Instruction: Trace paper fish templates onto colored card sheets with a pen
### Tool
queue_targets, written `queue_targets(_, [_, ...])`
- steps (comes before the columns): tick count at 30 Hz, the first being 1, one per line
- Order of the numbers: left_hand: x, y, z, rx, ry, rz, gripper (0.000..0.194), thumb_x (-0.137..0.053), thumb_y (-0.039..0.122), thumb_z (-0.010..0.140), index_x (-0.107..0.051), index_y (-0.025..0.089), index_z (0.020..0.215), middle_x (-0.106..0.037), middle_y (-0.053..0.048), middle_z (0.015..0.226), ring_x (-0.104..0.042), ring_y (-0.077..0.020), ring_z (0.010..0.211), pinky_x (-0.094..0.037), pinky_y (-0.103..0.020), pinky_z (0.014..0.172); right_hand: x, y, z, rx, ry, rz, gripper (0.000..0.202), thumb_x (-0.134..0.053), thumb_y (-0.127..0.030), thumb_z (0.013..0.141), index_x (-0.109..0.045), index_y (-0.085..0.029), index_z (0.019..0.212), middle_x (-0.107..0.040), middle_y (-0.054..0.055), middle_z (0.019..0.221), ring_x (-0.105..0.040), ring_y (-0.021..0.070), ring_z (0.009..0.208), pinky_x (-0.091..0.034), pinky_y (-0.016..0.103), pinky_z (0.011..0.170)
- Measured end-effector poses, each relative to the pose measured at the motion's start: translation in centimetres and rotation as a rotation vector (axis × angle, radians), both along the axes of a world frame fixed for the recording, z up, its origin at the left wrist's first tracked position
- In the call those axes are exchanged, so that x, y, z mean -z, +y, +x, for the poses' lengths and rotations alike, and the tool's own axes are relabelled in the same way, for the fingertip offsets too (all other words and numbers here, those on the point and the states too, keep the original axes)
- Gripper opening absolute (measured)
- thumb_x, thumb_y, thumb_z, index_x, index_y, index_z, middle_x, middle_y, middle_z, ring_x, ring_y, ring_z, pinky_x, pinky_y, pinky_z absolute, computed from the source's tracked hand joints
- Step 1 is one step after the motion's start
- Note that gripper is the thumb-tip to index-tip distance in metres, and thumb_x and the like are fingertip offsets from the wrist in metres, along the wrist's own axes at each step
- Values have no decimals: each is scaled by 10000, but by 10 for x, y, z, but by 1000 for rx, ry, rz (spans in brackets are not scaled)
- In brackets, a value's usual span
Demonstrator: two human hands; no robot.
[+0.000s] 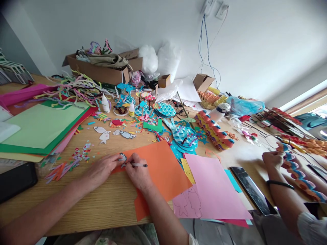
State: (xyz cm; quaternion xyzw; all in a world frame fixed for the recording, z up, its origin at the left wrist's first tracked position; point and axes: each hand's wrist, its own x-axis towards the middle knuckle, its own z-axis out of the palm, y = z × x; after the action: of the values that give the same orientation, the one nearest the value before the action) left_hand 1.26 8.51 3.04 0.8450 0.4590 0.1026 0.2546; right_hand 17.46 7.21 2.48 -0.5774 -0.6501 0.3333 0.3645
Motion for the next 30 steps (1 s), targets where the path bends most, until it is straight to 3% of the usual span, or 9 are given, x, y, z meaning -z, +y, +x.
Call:
queue_targets(3, [-4, 1, 0, 103, 137, 113, 258, -372, 190, 905, -587, 204, 1046, -585, -32, 1084, -491, -196, 956, -390, -300, 854, 0, 0, -1, -19, -4, -5, 56, -422, -170, 650, -446, -204, 614, -437, -54, 499, -363, 99, 458, -277, 207, 469])
queue_targets(7, [-3, 4, -2, 168, 147, 176, 233, -402, 206, 911, -590, 200, 1048, -583, -24, 1079, -465, -187, 977, -392, -277, 856, 1, 0, -2, -20, -11, -14, 59, -427, -159, 650, -450, -203, 618, -439, -60, 499, -362, 95, 457, -274, 200, 465])
queue_targets(30, [9, -2, -5, 149, 156, 245, 251, -437, 151, 885, -556, 215, 1097, -577, -25, 1053, -470, -189, 988, -390, -305, 894, -3, -7, 2, -36, -86, 19, 95, -414, -133, 674, -447, -198, 613, -477, -45, 530, -400, 95, 476, -300, 199, 488])
